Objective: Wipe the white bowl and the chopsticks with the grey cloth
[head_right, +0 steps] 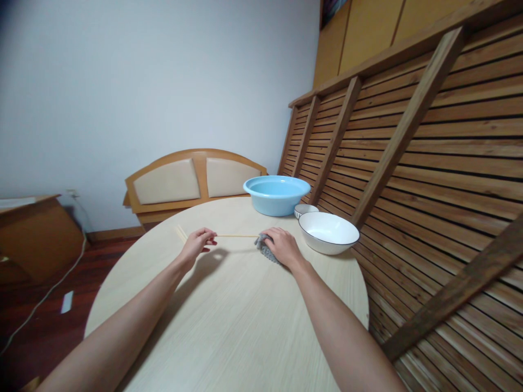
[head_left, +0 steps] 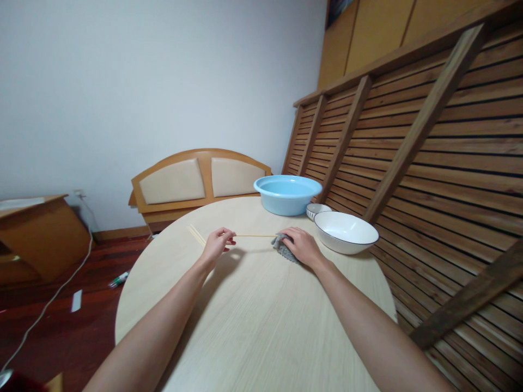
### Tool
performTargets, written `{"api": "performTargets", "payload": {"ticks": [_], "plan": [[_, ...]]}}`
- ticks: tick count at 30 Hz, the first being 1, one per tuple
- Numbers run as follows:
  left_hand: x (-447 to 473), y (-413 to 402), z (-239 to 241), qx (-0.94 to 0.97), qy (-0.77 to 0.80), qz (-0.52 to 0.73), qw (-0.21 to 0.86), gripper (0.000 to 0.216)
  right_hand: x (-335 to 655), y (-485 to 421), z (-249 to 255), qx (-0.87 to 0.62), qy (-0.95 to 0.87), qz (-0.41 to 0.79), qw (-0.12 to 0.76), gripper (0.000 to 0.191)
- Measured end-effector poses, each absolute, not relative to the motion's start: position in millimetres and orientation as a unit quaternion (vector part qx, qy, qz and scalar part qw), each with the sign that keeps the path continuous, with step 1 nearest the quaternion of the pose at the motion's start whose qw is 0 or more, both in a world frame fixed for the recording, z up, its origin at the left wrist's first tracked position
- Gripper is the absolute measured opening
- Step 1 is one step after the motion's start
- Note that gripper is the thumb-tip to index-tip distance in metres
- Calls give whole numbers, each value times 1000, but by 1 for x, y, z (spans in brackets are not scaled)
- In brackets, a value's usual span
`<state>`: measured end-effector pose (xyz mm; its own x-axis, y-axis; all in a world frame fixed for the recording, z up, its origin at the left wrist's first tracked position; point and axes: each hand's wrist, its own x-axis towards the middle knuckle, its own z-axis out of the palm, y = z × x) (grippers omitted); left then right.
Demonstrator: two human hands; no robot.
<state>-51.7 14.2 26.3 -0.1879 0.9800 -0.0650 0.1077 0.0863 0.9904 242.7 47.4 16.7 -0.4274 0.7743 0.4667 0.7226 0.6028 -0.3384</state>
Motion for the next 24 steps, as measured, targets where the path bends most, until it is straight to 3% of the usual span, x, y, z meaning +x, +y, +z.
{"api": "performTargets", "payload": {"ticks": [7, 24], "plan": [[-55, 18, 23, 553, 514, 518, 402, 58, 249, 49, 16, -457, -830, 59, 314, 20], [-62, 23, 12, 609, 531, 481, 340, 55, 252, 51, 14, -452, -834, 60, 311, 21]]}}
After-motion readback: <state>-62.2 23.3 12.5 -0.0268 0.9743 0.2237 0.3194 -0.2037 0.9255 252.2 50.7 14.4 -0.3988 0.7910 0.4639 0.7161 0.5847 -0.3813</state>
